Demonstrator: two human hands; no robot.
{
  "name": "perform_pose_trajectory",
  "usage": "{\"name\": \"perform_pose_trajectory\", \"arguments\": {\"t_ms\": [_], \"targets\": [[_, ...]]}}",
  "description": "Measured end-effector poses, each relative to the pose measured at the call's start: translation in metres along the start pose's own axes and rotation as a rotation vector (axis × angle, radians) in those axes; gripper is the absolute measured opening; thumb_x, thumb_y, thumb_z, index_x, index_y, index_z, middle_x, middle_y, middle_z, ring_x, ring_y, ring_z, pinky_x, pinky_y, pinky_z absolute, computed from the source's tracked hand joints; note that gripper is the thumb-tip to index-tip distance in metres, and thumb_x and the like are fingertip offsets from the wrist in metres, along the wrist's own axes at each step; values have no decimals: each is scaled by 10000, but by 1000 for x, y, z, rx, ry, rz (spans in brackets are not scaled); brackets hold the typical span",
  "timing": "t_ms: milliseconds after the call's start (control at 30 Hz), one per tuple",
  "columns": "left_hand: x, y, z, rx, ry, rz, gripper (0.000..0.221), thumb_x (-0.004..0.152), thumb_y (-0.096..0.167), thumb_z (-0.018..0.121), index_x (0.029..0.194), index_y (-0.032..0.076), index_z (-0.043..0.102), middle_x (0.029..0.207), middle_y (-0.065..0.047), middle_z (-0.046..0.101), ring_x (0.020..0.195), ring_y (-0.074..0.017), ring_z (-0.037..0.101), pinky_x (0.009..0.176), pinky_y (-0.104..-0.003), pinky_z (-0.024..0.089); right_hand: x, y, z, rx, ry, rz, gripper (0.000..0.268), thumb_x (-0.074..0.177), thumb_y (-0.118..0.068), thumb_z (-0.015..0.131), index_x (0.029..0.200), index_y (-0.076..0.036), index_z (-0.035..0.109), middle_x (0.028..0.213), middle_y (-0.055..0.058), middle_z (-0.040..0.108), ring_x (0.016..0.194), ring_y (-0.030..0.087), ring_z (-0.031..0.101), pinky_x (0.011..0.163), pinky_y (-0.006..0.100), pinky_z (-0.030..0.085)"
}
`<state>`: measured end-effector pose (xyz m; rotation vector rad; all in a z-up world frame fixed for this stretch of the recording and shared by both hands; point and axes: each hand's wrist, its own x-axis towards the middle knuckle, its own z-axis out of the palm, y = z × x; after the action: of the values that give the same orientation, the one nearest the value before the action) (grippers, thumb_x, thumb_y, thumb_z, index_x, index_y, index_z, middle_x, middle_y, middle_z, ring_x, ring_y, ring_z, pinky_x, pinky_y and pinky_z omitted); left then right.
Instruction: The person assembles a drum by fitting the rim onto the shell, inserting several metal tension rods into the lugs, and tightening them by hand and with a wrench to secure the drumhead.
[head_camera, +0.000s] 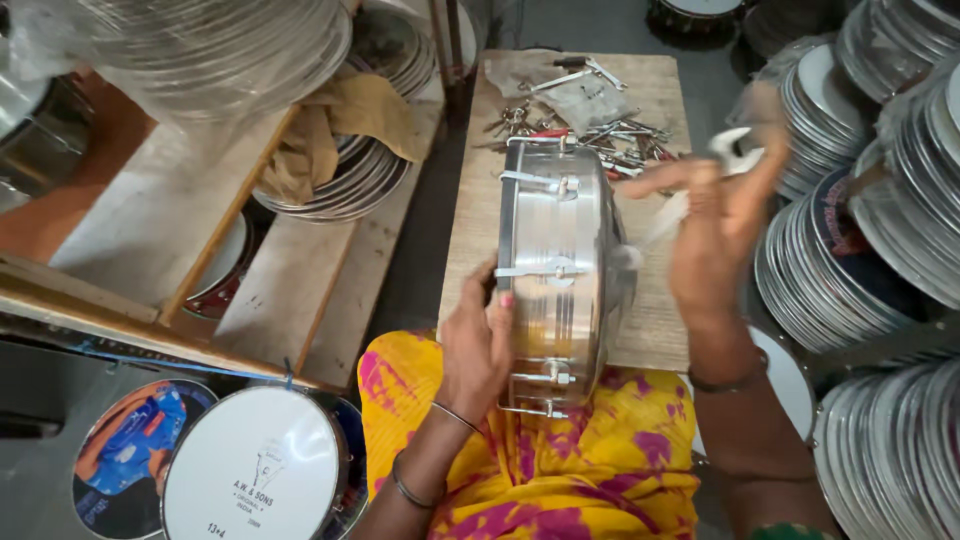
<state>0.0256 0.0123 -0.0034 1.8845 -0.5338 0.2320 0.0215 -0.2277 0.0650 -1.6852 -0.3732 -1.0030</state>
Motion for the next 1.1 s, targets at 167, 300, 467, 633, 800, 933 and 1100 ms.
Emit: {"name": "perform_pose_trajectory", "arguments": {"t_ms": [167, 300, 467, 633, 800, 933, 1100], "targets": [[50, 5, -2, -97, 133, 163, 752, 1005, 265, 659, 1531, -109, 275, 1463, -365, 484, 1386, -480, 520, 1143, -444, 424, -21, 17, -27, 347, 178, 281, 456, 1215, -226, 530, 1591, -107, 301, 788, 70, 593, 595, 139, 552, 555, 281, 496], [87, -9, 14, 119, 63, 290, 788, 980, 252, 689, 1514, -157, 278, 1508, -416, 401, 1411, -516, 421, 1152, -453, 380, -73, 87, -42, 563, 341, 595, 237, 1120, -220, 565, 1321, -142, 466, 739, 19, 526, 504, 95, 440, 465, 260, 400], [74, -6, 6, 70, -71, 136, 653, 1021, 172, 597, 1543, -127, 339, 1226, -371, 634, 1122, -457, 665, 924, -435, 543, -165, 184, -66, 415, 471, 1052, 167, 1062, -207, 589, 1085, -43, 606, 691, -3, 507, 513, 100, 421, 428, 272, 315], [48, 23, -14, -40, -111, -102, 615, 994, 157, 560, 1532, -53, 349, 627, -153, 606, 501, -229, 627, 515, -363, 494, -220, 186, -36, 391, 592, 1471, 284, 1032, -299, 452, 1143, -78, 591, 961, 95, 693, 787, 240, 688, 661, 438, 603], [22, 30, -35, -141, -139, -257, 637, 991, 159, 541, 1570, 11, 321, 584, -89, 576, 487, -138, 555, 477, -317, 480, -263, 201, -11, 435, 445, 1324, 313, 1011, -215, 485, 1262, -74, 609, 1090, 125, 697, 902, 254, 691, 763, 428, 602], [5, 20, -41, -104, -115, -248, 654, 977, 157, 568, 1563, 30, 304, 581, -44, 585, 489, -94, 563, 477, -281, 473, -264, 225, -11, 488, 422, 1316, 398, 1070, -287, 469, 1302, -2, 623, 1105, 125, 707, 907, 232, 693, 777, 371, 595], [-5, 2, -43, -21, -70, -231, 627, 981, 154, 606, 1567, 56, 406, 572, -102, 499, 500, -107, 428, 451, -306, 364, -253, 232, -4, 567, 200, 1314, 429, 1074, -276, 477, 1268, 82, 612, 1073, 179, 698, 860, 276, 701, 742, 398, 607]]}}
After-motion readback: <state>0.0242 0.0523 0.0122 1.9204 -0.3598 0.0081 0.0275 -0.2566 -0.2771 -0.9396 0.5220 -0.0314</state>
